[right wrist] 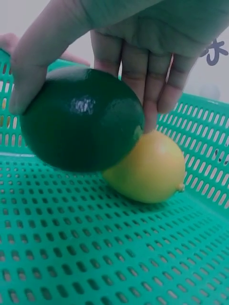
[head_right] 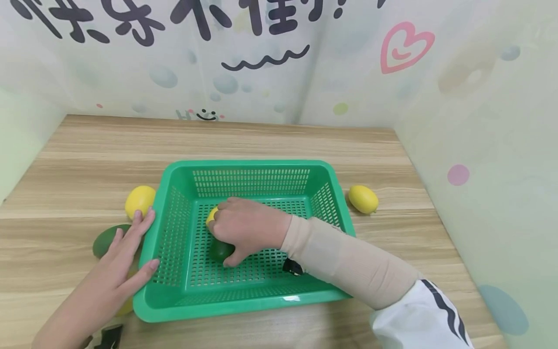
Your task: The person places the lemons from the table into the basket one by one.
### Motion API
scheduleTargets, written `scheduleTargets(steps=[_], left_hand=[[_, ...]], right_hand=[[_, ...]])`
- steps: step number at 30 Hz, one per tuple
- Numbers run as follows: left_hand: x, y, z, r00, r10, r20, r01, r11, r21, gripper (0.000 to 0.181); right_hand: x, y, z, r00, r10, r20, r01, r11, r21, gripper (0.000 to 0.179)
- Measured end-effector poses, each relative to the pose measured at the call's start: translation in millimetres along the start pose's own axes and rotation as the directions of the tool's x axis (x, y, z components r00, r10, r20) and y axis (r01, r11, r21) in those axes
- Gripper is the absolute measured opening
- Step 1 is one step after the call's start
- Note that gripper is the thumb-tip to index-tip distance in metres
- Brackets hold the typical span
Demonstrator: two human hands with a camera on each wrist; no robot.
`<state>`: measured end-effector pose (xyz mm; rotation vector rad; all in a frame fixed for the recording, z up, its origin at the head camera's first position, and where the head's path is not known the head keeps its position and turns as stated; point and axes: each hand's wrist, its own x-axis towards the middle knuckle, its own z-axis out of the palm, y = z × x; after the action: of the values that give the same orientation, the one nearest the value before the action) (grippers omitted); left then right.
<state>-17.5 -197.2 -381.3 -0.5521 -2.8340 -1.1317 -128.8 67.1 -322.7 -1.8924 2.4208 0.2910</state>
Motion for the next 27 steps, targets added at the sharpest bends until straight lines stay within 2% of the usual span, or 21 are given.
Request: scheduleTargets(steps=[4,13,27], left_hand=[[-0.2,0.2,0.1,1.000,-0.001,-0.001,0.001,1.000,-0.001,0.085],[-0.5,0.4,0.5,1.000,-0.005,-0.003,0.005,1.000,-0.002,0.085],[-1.2,0.0,1.5,1.000,-0.002,-0.002,0.002,1.000,-0.001,0.084]], right_hand=[[1.4,0,3,1.000,-0.007,-0.022,0.007,1.000,-0.008,0.051],[3.6,-2,5,0.999,0.002,0.041,-0.002,1.000,0.001,0.052],[9.2,-2,17,0.997,0.047,0.064,-0.047,0.999,-0.002,0.046]])
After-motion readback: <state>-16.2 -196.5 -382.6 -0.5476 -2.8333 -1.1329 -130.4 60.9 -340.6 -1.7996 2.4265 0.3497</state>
